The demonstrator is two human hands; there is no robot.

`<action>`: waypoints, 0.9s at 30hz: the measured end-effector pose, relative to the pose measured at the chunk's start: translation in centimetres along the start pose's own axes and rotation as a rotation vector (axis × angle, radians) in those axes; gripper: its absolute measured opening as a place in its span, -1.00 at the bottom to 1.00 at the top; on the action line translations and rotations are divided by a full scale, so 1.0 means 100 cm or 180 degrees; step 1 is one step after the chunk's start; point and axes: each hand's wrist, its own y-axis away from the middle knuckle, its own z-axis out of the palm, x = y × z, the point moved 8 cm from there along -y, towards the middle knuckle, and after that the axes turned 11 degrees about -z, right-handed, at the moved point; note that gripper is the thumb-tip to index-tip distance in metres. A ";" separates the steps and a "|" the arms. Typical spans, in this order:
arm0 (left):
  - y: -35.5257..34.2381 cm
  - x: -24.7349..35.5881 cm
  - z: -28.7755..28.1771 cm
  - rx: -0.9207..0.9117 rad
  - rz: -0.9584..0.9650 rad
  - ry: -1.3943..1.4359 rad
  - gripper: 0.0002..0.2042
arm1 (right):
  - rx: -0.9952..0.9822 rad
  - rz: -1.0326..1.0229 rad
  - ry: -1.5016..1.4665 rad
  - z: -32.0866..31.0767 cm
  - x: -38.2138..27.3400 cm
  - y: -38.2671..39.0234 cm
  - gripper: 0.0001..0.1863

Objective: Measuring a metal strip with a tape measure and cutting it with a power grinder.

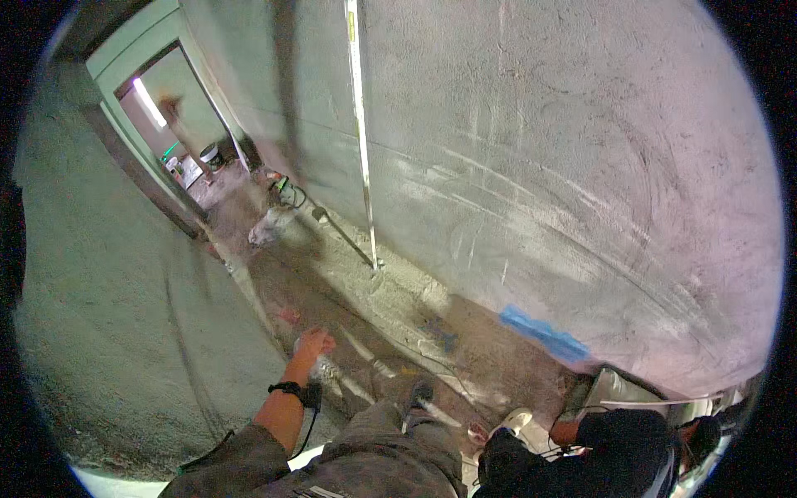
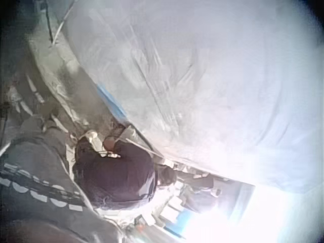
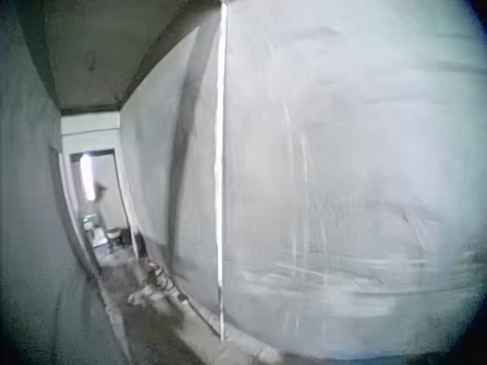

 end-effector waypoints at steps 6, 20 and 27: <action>-0.024 0.234 0.111 -0.0172 0.0805 -0.0058 -0.78 | 0.0433 0.0320 -0.0052 -0.044 -0.026 -0.088 -0.56; -0.006 0.669 0.204 0.1700 0.4092 -0.0810 -0.60 | 0.1209 0.1348 -0.0360 -0.054 -0.076 -0.167 -0.55; -0.083 0.668 0.193 0.0367 0.3951 0.0259 -0.81 | 0.1366 0.1942 -0.0361 -0.054 -0.119 -0.182 -0.54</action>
